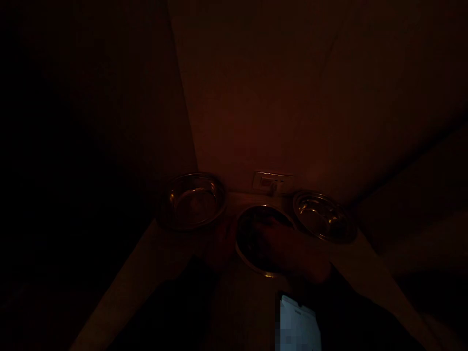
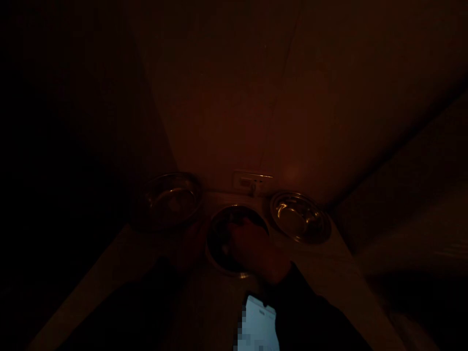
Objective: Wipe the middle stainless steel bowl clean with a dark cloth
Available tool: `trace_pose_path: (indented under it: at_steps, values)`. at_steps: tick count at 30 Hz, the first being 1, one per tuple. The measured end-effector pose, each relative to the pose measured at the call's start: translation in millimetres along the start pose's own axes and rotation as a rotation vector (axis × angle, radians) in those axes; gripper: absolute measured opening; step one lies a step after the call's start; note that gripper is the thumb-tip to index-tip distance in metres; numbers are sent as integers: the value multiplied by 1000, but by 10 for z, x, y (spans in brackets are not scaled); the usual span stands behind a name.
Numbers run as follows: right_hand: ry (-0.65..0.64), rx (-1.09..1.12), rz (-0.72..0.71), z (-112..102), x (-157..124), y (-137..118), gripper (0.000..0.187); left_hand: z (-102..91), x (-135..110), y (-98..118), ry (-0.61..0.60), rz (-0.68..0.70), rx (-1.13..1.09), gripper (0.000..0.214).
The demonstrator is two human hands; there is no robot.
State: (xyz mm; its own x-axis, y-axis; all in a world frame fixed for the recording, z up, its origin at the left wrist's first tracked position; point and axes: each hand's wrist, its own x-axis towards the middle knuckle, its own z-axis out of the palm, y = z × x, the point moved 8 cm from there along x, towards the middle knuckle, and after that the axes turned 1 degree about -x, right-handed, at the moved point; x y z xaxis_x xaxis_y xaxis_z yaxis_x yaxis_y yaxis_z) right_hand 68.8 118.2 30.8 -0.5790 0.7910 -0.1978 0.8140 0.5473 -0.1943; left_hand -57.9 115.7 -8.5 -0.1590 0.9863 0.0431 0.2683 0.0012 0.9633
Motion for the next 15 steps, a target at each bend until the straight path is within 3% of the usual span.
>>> trace_pose_path:
  at_steps: [10, 15]
  values:
    - [47, 7, -86, -57, -88, -50, 37, -42, -63, -6, 74, 4, 17, 36]
    - [115, 0, -134, -124, -331, -122, 37, -36, -143, 85, 84, 132, 93, 40]
